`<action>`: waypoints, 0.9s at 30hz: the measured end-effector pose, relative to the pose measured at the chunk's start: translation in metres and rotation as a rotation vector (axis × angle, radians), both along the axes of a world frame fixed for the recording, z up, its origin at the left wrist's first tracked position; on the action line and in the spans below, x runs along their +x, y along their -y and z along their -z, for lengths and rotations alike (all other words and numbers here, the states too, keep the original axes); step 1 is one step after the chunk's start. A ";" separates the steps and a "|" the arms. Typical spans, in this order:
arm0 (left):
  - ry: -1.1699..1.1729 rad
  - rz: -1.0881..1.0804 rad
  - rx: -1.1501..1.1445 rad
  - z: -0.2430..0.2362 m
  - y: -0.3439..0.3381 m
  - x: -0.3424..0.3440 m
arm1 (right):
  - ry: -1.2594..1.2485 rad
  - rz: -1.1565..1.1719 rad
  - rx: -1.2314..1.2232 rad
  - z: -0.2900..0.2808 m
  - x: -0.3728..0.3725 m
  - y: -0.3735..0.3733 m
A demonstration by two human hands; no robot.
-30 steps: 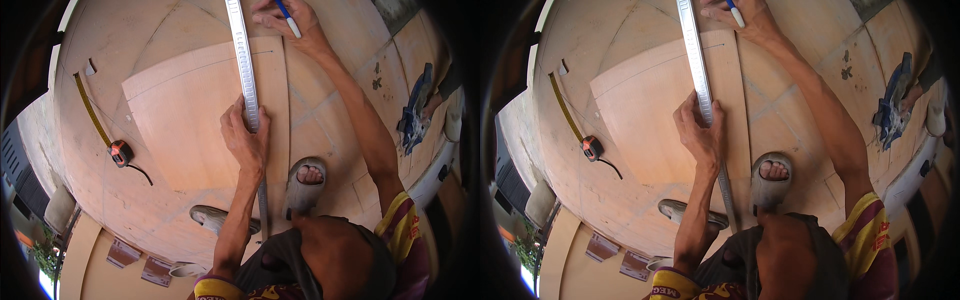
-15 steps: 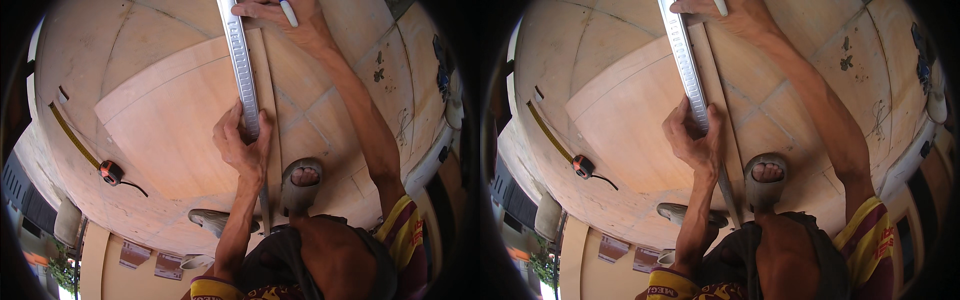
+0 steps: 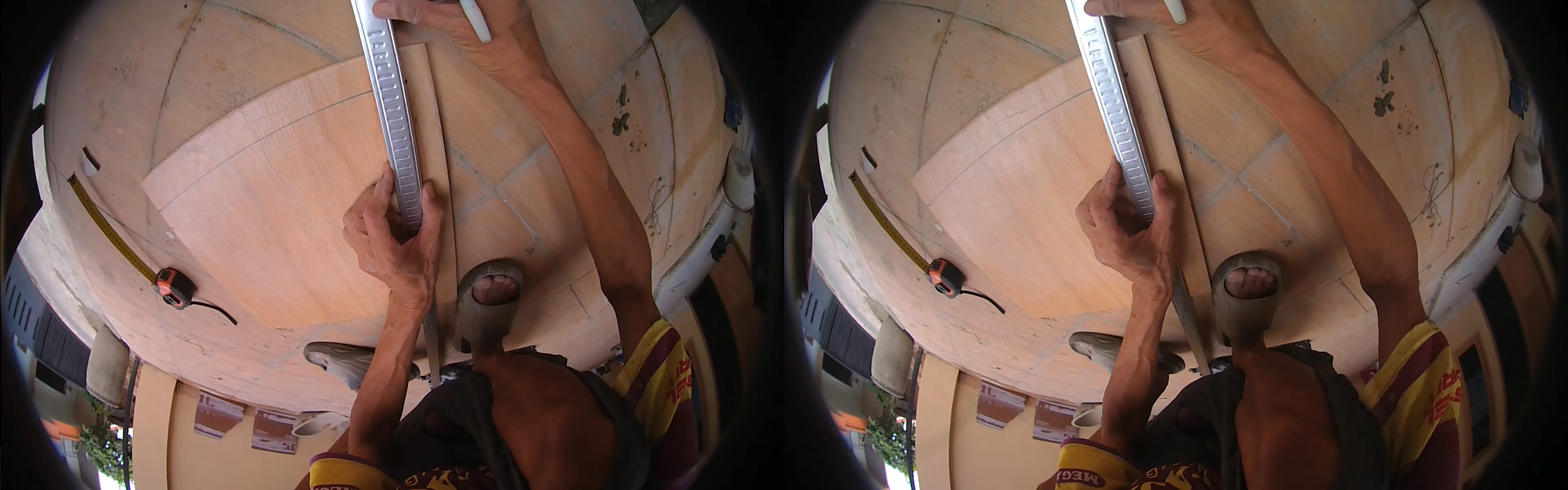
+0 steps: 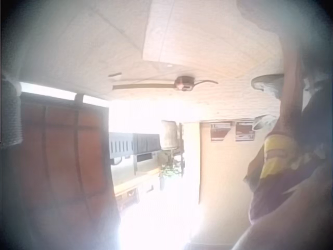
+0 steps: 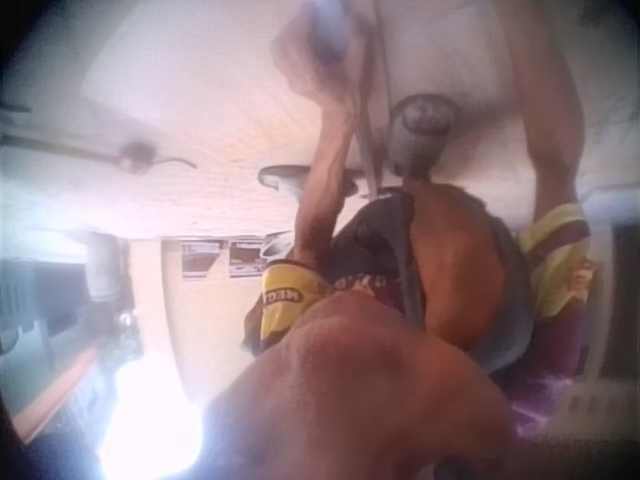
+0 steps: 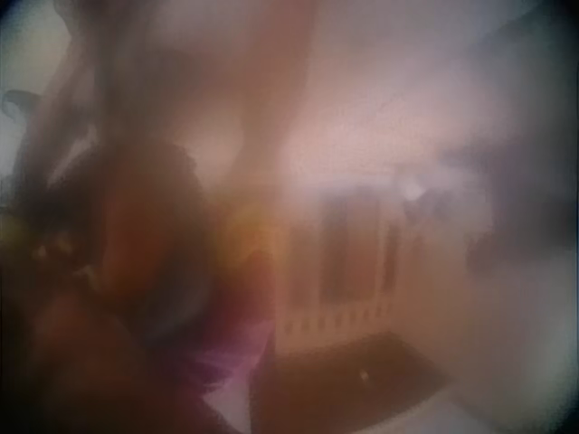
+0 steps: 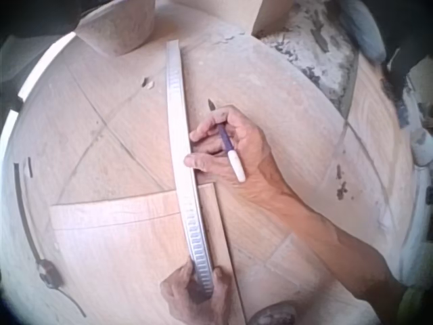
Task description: The person measures and marks a rectangular piece of plywood on the floor using a tape measure, a metal ruler, and a marker. They then move the plywood to an outdoor area and use an angle grinder to cut along the marked lines.
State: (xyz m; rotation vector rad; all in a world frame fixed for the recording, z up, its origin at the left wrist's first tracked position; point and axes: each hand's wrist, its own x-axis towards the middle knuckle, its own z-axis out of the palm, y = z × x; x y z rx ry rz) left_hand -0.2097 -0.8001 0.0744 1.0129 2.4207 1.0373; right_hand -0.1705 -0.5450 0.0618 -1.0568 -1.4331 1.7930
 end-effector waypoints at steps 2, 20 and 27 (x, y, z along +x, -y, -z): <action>0.004 -0.005 -0.013 -0.001 0.001 -0.002 | -0.007 -0.015 0.011 0.002 -0.003 0.001; 0.005 -0.080 -0.055 -0.003 0.000 0.006 | -0.084 -0.020 -0.068 0.008 -0.002 0.003; 0.021 -0.051 0.000 -0.002 -0.001 0.009 | -0.069 -0.016 0.001 0.015 0.007 -0.002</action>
